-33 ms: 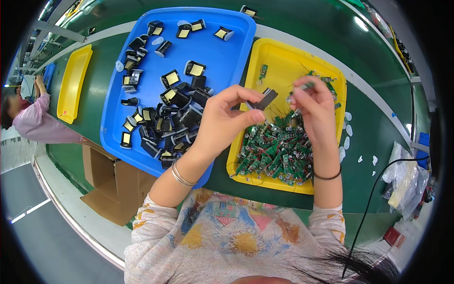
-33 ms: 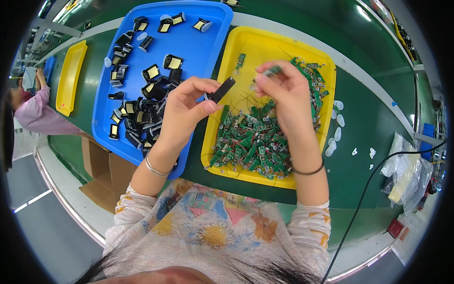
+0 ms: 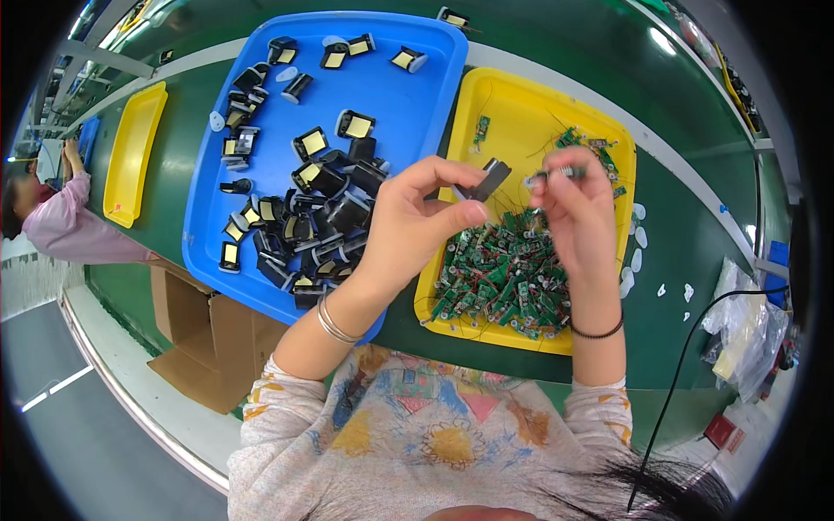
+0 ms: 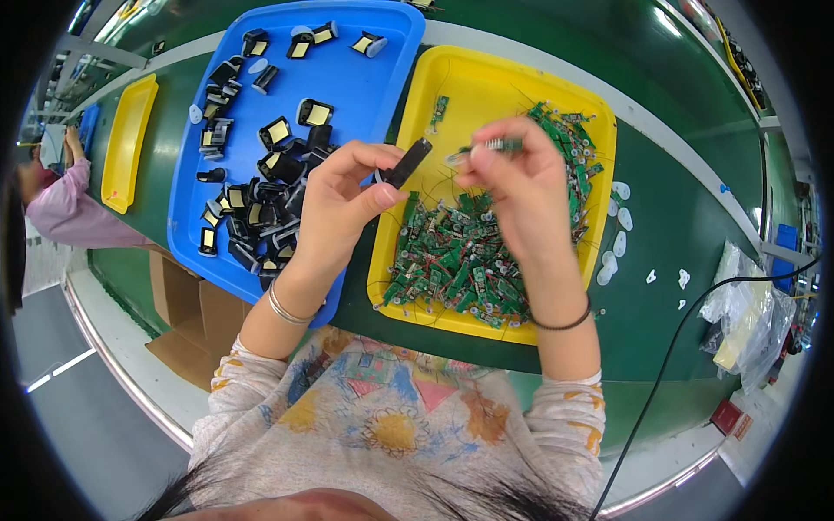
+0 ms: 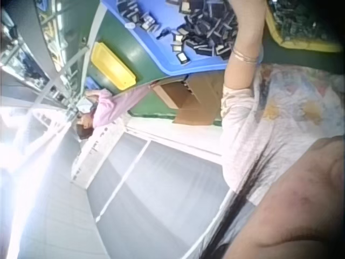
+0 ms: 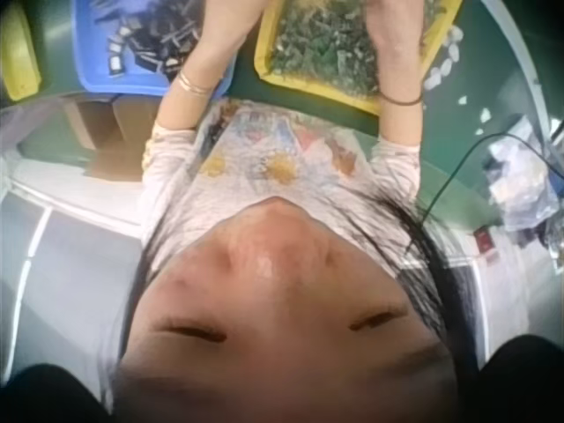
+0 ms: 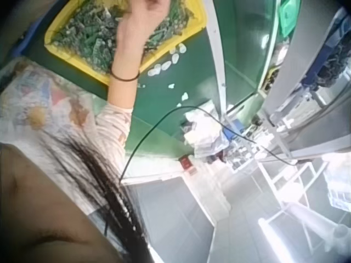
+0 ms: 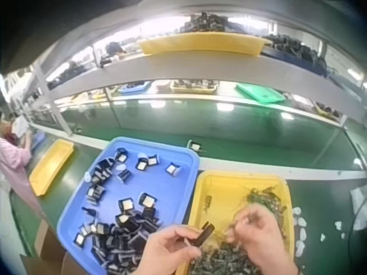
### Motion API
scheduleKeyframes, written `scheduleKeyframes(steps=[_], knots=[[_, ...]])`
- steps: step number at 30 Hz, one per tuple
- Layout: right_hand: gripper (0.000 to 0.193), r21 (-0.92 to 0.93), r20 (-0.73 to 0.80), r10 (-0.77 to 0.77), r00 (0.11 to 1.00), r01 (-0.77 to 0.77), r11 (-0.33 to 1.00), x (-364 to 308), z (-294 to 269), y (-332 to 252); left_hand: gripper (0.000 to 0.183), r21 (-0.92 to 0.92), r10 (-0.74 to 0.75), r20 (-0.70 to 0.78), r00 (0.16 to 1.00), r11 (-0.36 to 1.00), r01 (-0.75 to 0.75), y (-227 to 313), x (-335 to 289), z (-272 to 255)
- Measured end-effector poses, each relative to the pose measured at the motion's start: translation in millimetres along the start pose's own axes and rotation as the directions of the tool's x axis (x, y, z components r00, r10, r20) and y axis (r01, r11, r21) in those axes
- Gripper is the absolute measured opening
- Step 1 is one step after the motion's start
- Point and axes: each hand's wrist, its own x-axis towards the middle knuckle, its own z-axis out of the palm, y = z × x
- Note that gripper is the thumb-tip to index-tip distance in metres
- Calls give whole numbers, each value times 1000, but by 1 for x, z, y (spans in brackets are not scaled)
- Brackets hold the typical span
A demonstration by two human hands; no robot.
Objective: The person repeatedly picks up small black plastic components from a blue tray and green circuit boards from a yellow tray. They insert the circuit boards into the plastic housings by hand, then place the assembled units back into the blue tray. The process is continuous and repetitive throughout the clip.
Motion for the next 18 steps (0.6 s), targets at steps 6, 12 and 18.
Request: scheduleKeyframes(steps=[6, 12, 18], knots=[[20, 403, -88, -146, 985, 169, 900, -31, 33, 8, 31, -28, 31, 44, 999, 999, -30, -8, -6, 18], [26, 50, -81, -378, 922, 383, 922, -38, 25, 15, 28, 37, 90, 69, 994, 995, -92, -6, -8, 15], [22, -446, -20, -536, 844, 472, 760, -40, 25, 13, 24, 211, 175, 97, 980, 958, -192, -6, -7, 11]])
